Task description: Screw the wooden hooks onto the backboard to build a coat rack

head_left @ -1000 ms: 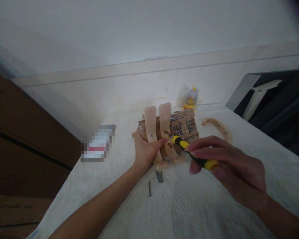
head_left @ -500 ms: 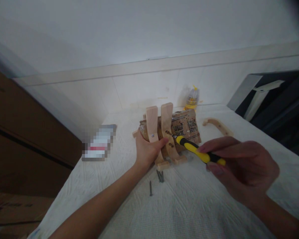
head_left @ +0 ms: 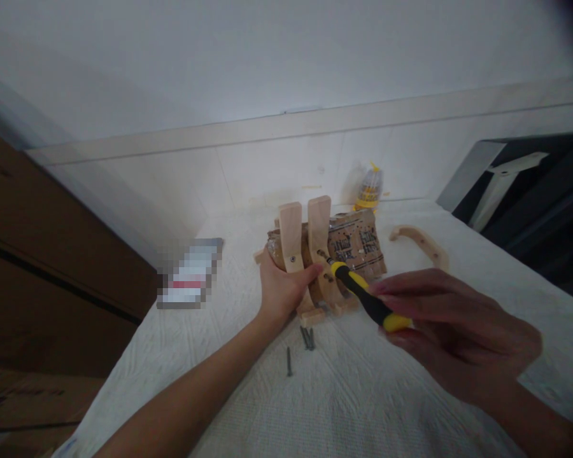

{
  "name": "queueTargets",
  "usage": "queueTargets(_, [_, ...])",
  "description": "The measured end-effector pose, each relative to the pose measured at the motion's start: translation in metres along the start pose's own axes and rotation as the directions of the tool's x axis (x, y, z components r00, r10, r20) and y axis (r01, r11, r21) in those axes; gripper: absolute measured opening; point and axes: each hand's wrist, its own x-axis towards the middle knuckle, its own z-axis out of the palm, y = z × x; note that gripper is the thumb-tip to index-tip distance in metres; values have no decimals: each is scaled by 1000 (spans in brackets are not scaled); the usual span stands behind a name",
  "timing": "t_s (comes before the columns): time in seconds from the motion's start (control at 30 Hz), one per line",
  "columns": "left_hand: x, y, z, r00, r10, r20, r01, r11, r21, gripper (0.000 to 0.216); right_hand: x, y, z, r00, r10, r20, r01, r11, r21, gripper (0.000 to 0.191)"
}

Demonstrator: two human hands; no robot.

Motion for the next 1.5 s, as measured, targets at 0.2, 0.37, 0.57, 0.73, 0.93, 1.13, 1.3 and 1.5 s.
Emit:
queueTargets(0.2, [0, -5, -1, 1000, -5, 21, 6, 1000, -29, 54, 0, 2, 4, 990, 17, -140, -4, 996, 93, 40])
queueTargets(0.37, [0, 0, 0, 1000, -5, 17, 6, 999, -39, 51, 0, 3, -2, 999, -3, 48, 3, 1000, -11, 34])
queueTargets(0.57, [-1, 5, 1, 999, -36, -2, 36, 999, -1, 49, 2, 0, -5, 982, 7, 190, -6, 1000, -6, 36])
queueTargets(0.73, [-1, 4, 1, 1000, -29, 6, 29, 1000, -3, 49, -1, 5, -1, 1000, -9, 19, 9, 1000, 2, 40])
queueTargets(0.93, [0, 1, 0, 1000, -12, 1, 12, 1000, -8, 53, -5, 6, 6, 996, 73, -53, -63, 984, 165, 41])
queueTargets(1.13, [-2, 5, 1, 1000, -27, 4, 27, 999, -33, 53, -3, 4, 2, 989, 19, 149, -36, 993, 112, 41])
queueTargets(1.3, [-1, 4, 1, 999, -17, 33, 18, 998, -52, 48, 2, 2, -4, 967, 42, 253, -57, 997, 52, 32])
queueTargets(1.5, [0, -2, 0, 1000, 7, 27, -6, 999, -42, 53, -5, 8, 1, 999, 32, 26, -33, 998, 46, 37])
